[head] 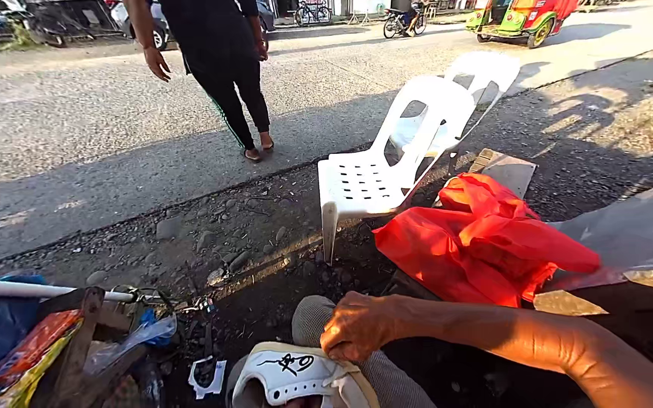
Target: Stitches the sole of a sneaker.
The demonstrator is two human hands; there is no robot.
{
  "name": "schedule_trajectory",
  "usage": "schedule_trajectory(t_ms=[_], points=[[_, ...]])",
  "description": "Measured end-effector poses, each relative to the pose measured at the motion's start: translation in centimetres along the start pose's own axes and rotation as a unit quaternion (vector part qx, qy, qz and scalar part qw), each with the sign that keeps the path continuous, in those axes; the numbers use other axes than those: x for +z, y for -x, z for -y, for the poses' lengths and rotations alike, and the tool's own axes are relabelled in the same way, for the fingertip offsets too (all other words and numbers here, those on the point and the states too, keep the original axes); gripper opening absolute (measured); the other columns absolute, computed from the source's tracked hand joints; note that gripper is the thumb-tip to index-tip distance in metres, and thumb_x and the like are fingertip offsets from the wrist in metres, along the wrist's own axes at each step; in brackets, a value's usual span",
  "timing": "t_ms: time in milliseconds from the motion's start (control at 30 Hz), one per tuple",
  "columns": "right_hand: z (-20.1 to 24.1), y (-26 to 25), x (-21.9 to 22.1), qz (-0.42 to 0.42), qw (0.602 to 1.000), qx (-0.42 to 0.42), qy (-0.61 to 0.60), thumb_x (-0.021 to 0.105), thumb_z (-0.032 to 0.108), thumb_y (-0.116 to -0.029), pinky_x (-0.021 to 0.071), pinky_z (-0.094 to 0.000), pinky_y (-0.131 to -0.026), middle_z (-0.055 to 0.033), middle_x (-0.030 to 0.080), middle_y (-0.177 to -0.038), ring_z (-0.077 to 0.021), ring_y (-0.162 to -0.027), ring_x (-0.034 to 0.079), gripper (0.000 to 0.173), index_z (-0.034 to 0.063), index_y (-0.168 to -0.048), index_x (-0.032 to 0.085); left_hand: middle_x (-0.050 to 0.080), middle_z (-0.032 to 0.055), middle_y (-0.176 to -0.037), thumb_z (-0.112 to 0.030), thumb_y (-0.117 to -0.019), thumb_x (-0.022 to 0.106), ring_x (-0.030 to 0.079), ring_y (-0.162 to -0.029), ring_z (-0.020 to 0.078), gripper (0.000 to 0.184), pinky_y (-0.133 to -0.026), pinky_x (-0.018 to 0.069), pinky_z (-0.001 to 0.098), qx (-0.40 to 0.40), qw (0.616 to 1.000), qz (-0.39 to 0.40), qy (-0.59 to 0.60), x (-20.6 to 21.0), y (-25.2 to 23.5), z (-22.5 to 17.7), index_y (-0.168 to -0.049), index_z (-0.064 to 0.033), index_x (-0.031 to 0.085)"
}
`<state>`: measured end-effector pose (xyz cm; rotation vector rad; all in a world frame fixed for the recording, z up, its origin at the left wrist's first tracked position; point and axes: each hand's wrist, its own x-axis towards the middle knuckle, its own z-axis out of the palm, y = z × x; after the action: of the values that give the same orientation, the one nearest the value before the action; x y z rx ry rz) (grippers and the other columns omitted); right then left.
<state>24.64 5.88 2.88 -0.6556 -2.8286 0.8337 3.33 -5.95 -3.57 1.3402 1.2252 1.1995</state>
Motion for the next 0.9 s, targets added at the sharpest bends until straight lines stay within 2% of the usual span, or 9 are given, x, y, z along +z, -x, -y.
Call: schedule_trajectory(t_ms=[167, 267, 467, 567, 700, 800, 900], points=[[-0.1, -0.8, -0.6, 0.038, 0.999, 0.010, -0.015, 0.059, 0.018, -0.0992, 0.0503, -0.0544, -0.063, -0.0122, 0.069, -0.079, -0.0304, -0.076, 0.069, 0.018, 0.0058, -0.093, 0.071, 0.074, -0.0043, -0.080, 0.008, -0.0865, 0.060, 0.068, -0.081, -0.0064, 0.014, -0.083, 0.0572, 0.0175, 0.017, 0.998, -0.057, 0.038, 0.8, 0.7, 1.6, -0.084, 0.0026, 0.073], [0.1, -1.4, -0.6, 0.060, 0.998, 0.002, -0.017, 0.059, 0.018, -0.0992, 0.0501, -0.0541, -0.063, -0.0126, 0.068, -0.079, -0.0303, -0.075, 0.069, 0.019, 0.0055, -0.093, 0.071, 0.074, -0.0079, -0.080, 0.011, -0.0845, 0.060, 0.068, -0.080, -0.0064, 0.018, -0.081, 0.0575, 0.0175, 0.016, 0.993, -0.089, 0.078, 1.0, 1.2, 1.9, -0.083, -0.0011, 0.074], [0.2, -1.8, -0.1, 0.078, 0.997, 0.000, -0.023, 0.057, 0.015, -0.0994, 0.0497, -0.0537, -0.063, -0.0136, 0.067, -0.079, -0.0314, -0.076, 0.068, 0.018, 0.0034, -0.092, 0.068, 0.076, -0.0090, -0.082, 0.012, -0.0849, 0.061, 0.070, -0.080, -0.0040, 0.026, -0.081, 0.0593, 0.0196, -0.023, 0.988, -0.087, 0.128, 1.0, 1.5, 1.8, -0.085, -0.0077, 0.077], [0.2, -1.2, 0.1, 0.075, 0.997, 0.013, -0.022, 0.056, 0.015, -0.0995, 0.0500, -0.0530, -0.063, -0.0135, 0.066, -0.079, -0.0311, -0.075, 0.068, 0.018, 0.0032, -0.092, 0.067, 0.077, -0.0072, -0.086, 0.011, -0.0856, 0.062, 0.071, -0.083, -0.0022, 0.023, -0.083, 0.0595, 0.0214, -0.024, 0.987, -0.070, 0.139, 1.3, 1.5, 2.1, -0.088, -0.0065, 0.077], [0.2, -0.6, 0.7, 0.062, 0.997, 0.037, 0.010, 0.054, 0.022, -0.1009, 0.0525, -0.0520, -0.062, -0.0117, 0.067, -0.080, -0.0297, -0.074, 0.069, 0.021, 0.0064, -0.094, 0.068, 0.077, 0.0006, -0.090, 0.005, -0.0900, 0.064, 0.071, -0.088, 0.0033, 0.014, -0.086, 0.0596, 0.0269, -0.017, 0.989, -0.046, 0.137, 1.1, 1.5, 1.9, -0.095, -0.0002, 0.075], [-0.6, -0.3, 2.0, -0.002, 0.998, 0.004, 0.065, 0.059, 0.025, -0.0970, 0.0534, -0.0477, -0.051, -0.0072, 0.066, -0.074, -0.0256, -0.064, 0.068, 0.019, 0.0112, -0.090, 0.070, 0.076, 0.0024, -0.088, 0.003, -0.0908, 0.065, 0.071, -0.085, 0.0033, 0.010, -0.084, 0.0591, 0.0264, -0.023, 0.990, -0.058, 0.125, 1.2, 1.5, 1.7, -0.094, 0.0013, 0.075], [0.1, -0.3, 1.4, 0.020, 0.991, -0.008, 0.130, 0.062, 0.022, -0.0983, 0.0581, -0.0497, -0.057, -0.0116, 0.068, -0.079, -0.0311, -0.070, 0.071, 0.017, 0.0089, -0.099, 0.072, 0.075, 0.0033, -0.091, 0.002, -0.0915, 0.065, 0.070, -0.087, 0.0040, 0.011, -0.086, 0.0584, 0.0272, -0.055, 0.991, -0.044, 0.118, 1.2, 1.3, 1.0, -0.099, 0.0024, 0.073]])
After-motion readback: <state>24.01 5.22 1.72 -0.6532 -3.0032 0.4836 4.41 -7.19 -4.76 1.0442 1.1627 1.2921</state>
